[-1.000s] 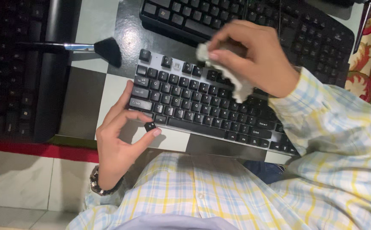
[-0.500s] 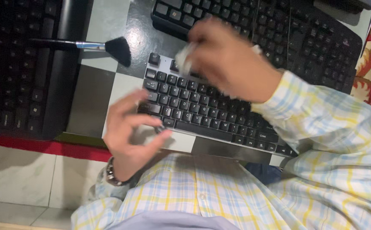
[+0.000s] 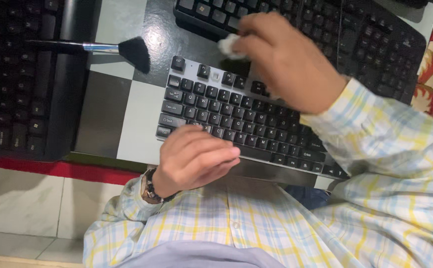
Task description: The person sits on the floor and cleans a computer keyboard. They use a cloth to wipe the keys and the keyboard surface, and occasionally use a small tool to remove debris from between the keys. The person also removes individual keycaps to clean them separately before placing them back.
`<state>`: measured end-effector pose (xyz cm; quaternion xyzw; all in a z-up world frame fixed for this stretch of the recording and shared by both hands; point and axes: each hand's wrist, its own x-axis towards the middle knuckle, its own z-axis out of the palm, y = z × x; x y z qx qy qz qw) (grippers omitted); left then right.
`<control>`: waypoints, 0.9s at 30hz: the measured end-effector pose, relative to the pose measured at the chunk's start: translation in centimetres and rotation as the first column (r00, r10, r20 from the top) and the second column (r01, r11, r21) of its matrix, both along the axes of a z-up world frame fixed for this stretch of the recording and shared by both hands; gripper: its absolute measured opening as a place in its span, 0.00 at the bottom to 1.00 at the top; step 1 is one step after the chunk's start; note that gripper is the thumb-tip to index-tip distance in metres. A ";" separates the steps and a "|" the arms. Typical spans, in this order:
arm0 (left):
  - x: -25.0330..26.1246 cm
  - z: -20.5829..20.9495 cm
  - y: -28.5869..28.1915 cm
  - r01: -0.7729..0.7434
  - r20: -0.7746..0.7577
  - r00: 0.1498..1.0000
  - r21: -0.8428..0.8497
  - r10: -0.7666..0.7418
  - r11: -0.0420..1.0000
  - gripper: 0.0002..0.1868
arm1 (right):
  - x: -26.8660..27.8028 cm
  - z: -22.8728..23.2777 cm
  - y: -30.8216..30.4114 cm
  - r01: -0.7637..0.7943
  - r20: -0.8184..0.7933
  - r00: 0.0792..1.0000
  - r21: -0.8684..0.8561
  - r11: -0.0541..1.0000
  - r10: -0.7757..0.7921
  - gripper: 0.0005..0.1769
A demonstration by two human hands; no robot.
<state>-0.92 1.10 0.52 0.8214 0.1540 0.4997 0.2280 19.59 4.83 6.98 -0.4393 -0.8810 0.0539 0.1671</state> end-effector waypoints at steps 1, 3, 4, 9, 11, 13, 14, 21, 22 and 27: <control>0.1 -0.1 0.0 -0.008 0.022 1.000 -0.030 0.008 1.000 0.15 | -0.2 -0.1 -0.2 -0.070 -0.014 0.997 -0.019 0.997 0.070 0.16; 0.0 -0.1 0.0 -0.032 0.013 0.999 -0.085 0.033 0.996 0.16 | -0.8 -0.5 -0.9 -0.206 -0.053 0.978 -0.054 0.977 0.203 0.15; -0.2 -0.2 0.0 -0.040 0.006 0.999 -0.110 0.041 0.993 0.17 | -0.7 -0.5 -1.4 -0.183 0.005 0.983 -0.033 0.982 0.184 0.16; -0.8 -0.3 0.1 -0.078 0.050 0.995 -0.157 0.087 0.985 0.16 | 1.6 2.0 -4.8 -0.006 0.307 0.951 -0.124 0.992 0.044 0.19; -0.7 -0.3 -0.1 -0.078 0.052 0.995 -0.188 0.090 0.979 0.16 | 2.4 3.5 -6.4 0.152 0.377 0.923 -0.158 0.976 -0.082 0.17; -0.4 0.0 -0.3 -0.082 0.041 0.995 -0.222 0.094 0.972 0.15 | 2.8 4.5 -7.1 0.205 0.344 0.927 -0.121 0.971 -0.153 0.18; -0.1 0.1 -0.4 -0.085 0.011 0.996 -0.201 0.089 0.976 0.15 | 2.9 4.6 -7.3 0.180 0.273 0.950 -0.074 0.981 -0.154 0.18; 2.7 1.1 -1.9 0.194 -0.087 0.976 -0.047 -0.197 0.980 0.12 | 0.7 -1.2 -5.7 0.057 0.051 0.997 0.099 0.994 -0.062 0.15; 3.0 1.2 -2.2 0.236 -0.101 0.966 -0.009 -0.236 0.972 0.11 | 0.6 -1.5 -6.0 0.074 0.090 0.992 0.124 0.990 -0.085 0.16; 3.8 0.8 -2.0 0.283 -0.163 0.946 -0.017 -0.282 0.959 0.09 | 3.6 -0.3 -8.9 0.222 0.157 0.966 -0.101 0.970 -0.205 0.19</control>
